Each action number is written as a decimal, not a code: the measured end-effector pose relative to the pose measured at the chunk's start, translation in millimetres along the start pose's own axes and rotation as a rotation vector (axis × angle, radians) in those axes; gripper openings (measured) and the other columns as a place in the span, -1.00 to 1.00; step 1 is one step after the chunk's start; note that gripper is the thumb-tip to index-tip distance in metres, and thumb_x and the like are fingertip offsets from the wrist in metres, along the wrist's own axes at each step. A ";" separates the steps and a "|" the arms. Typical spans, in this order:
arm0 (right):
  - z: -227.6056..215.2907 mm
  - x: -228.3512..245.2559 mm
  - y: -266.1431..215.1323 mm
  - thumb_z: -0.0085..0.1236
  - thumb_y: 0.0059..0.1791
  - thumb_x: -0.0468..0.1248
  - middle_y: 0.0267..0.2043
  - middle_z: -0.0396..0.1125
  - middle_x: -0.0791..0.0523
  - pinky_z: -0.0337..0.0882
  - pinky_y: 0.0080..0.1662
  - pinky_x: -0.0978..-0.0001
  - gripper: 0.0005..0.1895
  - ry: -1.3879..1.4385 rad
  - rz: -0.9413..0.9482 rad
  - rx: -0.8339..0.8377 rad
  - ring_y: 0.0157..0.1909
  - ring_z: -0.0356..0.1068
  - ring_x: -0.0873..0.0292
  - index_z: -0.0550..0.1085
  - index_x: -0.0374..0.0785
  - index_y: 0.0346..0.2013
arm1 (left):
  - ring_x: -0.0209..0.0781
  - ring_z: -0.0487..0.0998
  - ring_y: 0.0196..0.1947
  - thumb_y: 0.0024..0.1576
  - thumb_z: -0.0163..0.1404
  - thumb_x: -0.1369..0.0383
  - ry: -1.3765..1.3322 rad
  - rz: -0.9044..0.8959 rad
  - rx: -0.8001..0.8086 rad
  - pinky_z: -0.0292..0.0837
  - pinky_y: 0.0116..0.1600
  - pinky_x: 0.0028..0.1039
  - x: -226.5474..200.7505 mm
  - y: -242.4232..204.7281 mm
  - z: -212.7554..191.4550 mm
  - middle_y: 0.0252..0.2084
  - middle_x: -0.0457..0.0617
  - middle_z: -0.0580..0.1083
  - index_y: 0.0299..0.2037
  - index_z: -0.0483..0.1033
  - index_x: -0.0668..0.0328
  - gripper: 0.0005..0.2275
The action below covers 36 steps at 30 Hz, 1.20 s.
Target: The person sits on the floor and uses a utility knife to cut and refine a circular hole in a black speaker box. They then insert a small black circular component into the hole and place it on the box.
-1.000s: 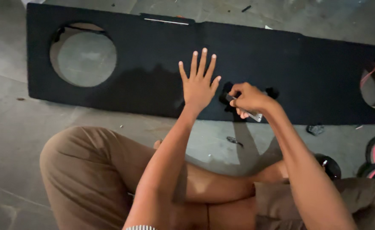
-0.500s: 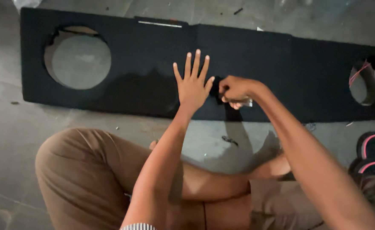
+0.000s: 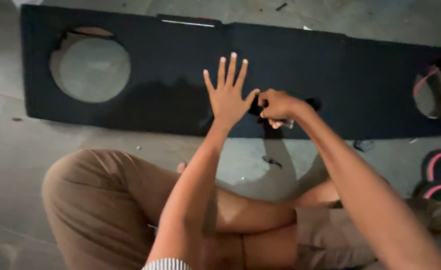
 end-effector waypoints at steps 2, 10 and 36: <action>-0.4 -5.3 -15.5 0.11 -0.06 -0.46 -0.57 0.42 -0.05 0.41 -0.52 0.23 -0.67 0.053 -0.026 -0.052 -0.61 0.43 0.12 0.40 -0.41 0.01 | 0.04 -0.07 0.57 0.13 0.04 -0.15 -0.022 0.001 -0.027 -0.34 0.49 0.33 -2.4 3.4 0.0 0.58 -0.04 -0.02 0.49 0.14 -0.17 -0.27; 2.4 -10.8 -31.9 0.06 -0.02 -0.44 -0.56 0.41 -0.05 0.39 -0.53 0.25 -0.72 0.093 0.009 -0.056 -0.61 0.42 0.13 0.39 -0.39 0.00 | 0.02 -0.06 0.58 0.15 0.01 -0.19 0.016 -0.008 -0.030 -0.33 0.49 0.32 -1.4 3.8 0.3 0.59 -0.07 -0.03 0.51 0.12 -0.22 -0.27; 52.4 -22.9 -63.9 -0.12 0.05 -0.39 -0.25 0.45 -0.10 0.41 -0.52 0.21 -0.58 0.206 0.031 -0.240 -0.61 0.42 0.07 0.16 -0.17 0.22 | 0.14 -0.05 0.56 0.20 0.01 -0.14 0.017 0.044 -0.082 -0.31 0.45 0.43 -6.4 0.2 -0.2 0.57 -0.02 0.00 0.47 0.21 -0.24 -0.36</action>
Point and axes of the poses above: each hand's wrist, its own y-axis towards the middle knuckle, its own z-axis out of the palm, x = y × z, the point moved 7 cm from there along y, towards the middle knuckle
